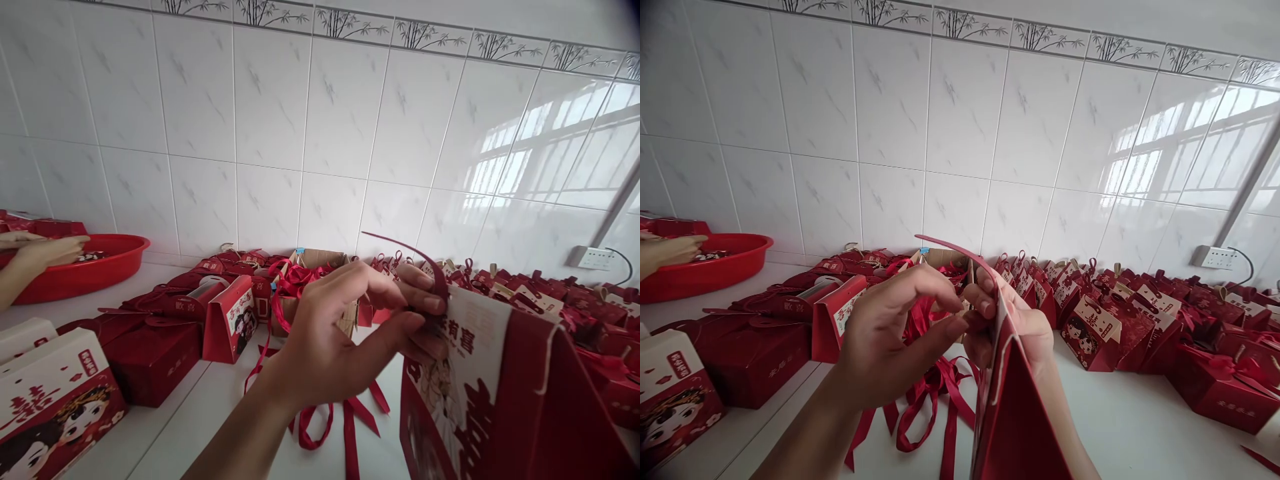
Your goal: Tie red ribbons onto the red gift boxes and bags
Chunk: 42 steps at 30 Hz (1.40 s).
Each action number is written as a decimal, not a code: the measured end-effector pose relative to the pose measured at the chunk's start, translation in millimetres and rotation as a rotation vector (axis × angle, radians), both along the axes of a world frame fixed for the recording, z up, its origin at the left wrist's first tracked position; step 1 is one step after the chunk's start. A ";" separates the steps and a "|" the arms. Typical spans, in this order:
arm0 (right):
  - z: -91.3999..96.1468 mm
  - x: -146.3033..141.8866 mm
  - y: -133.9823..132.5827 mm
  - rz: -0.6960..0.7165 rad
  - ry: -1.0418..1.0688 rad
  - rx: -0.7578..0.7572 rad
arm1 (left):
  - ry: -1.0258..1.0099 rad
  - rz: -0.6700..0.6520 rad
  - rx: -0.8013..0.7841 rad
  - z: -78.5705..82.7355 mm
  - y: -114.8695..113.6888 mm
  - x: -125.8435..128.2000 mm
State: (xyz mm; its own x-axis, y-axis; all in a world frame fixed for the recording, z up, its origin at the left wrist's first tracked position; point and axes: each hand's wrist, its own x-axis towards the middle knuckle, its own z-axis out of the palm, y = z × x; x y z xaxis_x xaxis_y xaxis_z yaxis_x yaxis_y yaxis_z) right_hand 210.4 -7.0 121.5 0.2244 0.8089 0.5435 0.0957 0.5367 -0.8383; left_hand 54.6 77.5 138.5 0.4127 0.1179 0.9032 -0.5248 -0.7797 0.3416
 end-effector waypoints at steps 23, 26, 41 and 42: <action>8.0 1.2 -8.7 0.066 0.236 -0.057 | 0.019 0.336 -0.250 0.4 29.8 -0.9; 8.8 3.4 -10.1 -0.066 0.251 0.012 | -0.161 0.438 -0.314 5.2 43.6 -18.1; 5.9 -27.0 -9.2 -0.152 -0.191 0.126 | 0.018 0.198 -0.405 2.9 20.2 -10.3; 5.0 -26.8 -9.0 -0.147 -0.200 0.124 | 0.036 0.202 -0.393 3.3 20.6 -10.4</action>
State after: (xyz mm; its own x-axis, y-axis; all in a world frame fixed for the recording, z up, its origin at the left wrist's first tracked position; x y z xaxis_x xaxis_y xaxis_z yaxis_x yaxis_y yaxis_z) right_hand 183.5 -16.0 126.5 0.2128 0.7003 0.6813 0.3375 0.6017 -0.7239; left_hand 44.2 98.0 141.8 0.3769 0.5308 0.7591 -0.3574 -0.6727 0.6478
